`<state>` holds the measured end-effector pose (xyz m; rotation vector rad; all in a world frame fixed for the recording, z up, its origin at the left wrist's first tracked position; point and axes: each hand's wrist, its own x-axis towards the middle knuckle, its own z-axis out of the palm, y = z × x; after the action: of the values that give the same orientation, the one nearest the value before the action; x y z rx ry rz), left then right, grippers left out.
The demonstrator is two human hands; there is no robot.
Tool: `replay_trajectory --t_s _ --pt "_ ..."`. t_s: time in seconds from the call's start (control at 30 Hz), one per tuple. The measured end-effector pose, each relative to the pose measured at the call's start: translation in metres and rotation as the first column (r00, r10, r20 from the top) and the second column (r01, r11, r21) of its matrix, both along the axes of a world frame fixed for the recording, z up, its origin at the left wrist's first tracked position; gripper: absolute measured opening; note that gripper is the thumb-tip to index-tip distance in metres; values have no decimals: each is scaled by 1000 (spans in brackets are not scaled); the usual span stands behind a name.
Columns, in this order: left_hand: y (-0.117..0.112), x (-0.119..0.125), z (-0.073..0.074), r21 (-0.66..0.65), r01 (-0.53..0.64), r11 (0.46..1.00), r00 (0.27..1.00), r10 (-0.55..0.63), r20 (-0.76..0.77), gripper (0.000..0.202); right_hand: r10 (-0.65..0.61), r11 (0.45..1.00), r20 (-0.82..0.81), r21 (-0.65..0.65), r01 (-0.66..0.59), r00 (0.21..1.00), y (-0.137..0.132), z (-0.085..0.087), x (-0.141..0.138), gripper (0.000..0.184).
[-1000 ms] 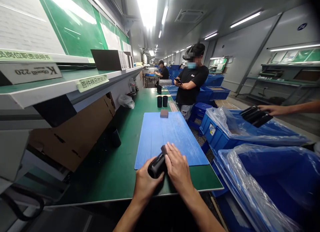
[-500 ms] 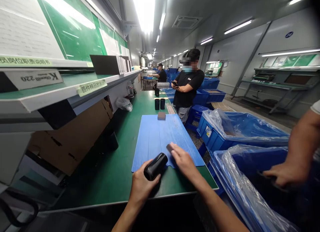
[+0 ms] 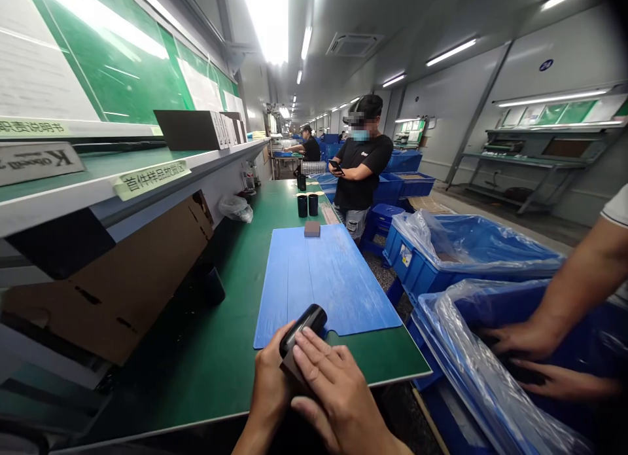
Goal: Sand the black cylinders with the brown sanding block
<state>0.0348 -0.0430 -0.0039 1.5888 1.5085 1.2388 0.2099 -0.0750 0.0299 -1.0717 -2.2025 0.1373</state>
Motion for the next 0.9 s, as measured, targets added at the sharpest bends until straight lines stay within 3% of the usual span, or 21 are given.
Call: replay_trajectory --t_s 0.13,0.23,0.33,0.47,0.57,0.7,0.83,0.9 --pt "1 -3 -4 41 -2 999 1000 2 -15 49 -122 993 -1 -13 122 993 13 0 -3 47" --pt "3 -5 -4 11 26 1000 1000 -26 3 46 5 1000 53 22 -7 999 18 0 -3 52" --pt "4 -4 -1 2 2 1000 1000 -1 -18 51 -92 996 12 -1 92 996 18 1 -3 48" --pt "5 -3 1 4 28 1000 1000 -28 10 45 -1 1000 64 -14 2 998 16 0 -1 51" --pt "4 -3 -2 3 12 1000 1000 -12 -6 51 -93 995 5 -26 93 996 17 0 1 46" --pt "4 -3 -5 -15 34 999 998 -33 60 46 38 999 44 18 -39 998 19 3 -1 49" --pt "4 -3 -2 -5 13 1000 1000 -13 3 51 -111 994 -21 -8 110 994 18 2 -6 45" --pt "4 -3 0 -6 41 999 999 -41 29 45 7 1000 8 8 -7 1000 19 -2 -7 49"
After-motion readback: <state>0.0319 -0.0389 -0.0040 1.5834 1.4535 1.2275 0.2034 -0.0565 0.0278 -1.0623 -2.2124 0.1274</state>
